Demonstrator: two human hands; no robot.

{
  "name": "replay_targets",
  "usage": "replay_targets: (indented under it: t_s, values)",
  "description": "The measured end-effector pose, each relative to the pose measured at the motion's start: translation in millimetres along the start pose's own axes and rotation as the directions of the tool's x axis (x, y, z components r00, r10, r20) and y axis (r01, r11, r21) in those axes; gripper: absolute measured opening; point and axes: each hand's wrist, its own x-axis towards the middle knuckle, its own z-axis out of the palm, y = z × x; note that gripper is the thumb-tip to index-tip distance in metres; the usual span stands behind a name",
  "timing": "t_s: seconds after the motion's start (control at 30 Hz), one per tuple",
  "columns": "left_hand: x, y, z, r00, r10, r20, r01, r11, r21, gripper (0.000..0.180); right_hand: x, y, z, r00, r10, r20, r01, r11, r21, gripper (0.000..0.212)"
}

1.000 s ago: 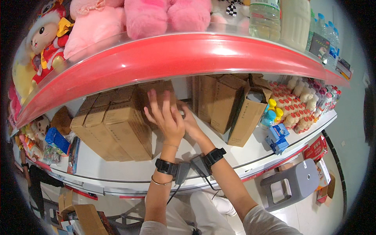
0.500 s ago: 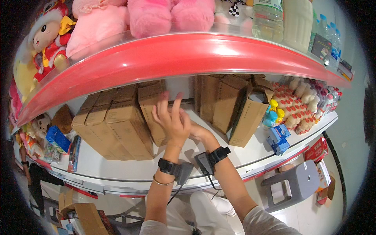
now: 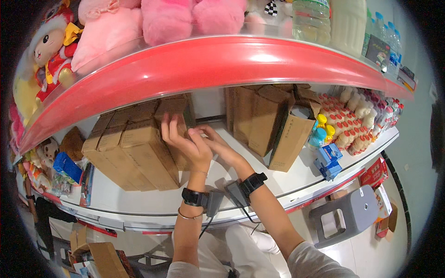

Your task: The person reorganizes boxes on a shelf by hand, sliding them along the shelf surface and turning them to align in a row.

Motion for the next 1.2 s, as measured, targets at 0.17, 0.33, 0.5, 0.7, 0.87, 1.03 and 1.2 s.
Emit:
replay_targets:
  t_s: [0.17, 0.33, 0.5, 0.7, 0.87, 1.03, 1.2]
  values:
    - [-0.1, -2.3, -1.0, 0.999, 0.022, 0.03, -0.024, 0.998, 0.056, 0.042, 1.7, 2.6, -0.1, 0.998, -0.053, 0.043, 0.057, 0.994, -0.096, 0.063]
    - [-0.8, -2.4, 2.2, 1.0, 0.016, 0.026, -0.017, 0.999, 0.051, 0.04, 7.3, 10.5, -0.5, 0.993, -0.121, -0.013, 0.12, 0.991, -0.055, 0.07]
    - [3.1, -3.7, -3.3, 0.997, 0.028, 0.077, -0.034, 0.997, 0.066, 0.038, 10.6, 12.5, 6.6, 0.985, -0.166, -0.05, 0.164, 0.985, -0.048, 0.071]
    - [4.9, 3.5, -2.4, 0.998, -0.002, 0.055, -0.003, 0.995, 0.097, 0.039, 4.3, -2.9, 8.3, 0.951, -0.27, -0.152, 0.229, 0.943, -0.243, 0.057]
    - [-0.2, 9.5, 1.6, 1.0, -0.013, 0.02, 0.012, 0.999, 0.04, 0.038, 2.8, 0.0, 4.0, 0.932, -0.271, -0.24, 0.169, 0.912, -0.373, 0.051]
    - [-3.2, 3.4, 5.2, 0.997, -0.075, 0.0, 0.075, 0.997, -0.011, 0.03, 3.5, 15.3, -2.0, 0.857, -0.431, -0.282, 0.208, 0.791, -0.576, 0.044]
    - [4.7, 6.7, 8.2, 0.905, -0.413, 0.102, 0.423, 0.851, -0.312, 0.026, 8.9, 25.7, -14.4, 0.873, -0.276, -0.401, 0.088, 0.9, -0.427, 0.039]
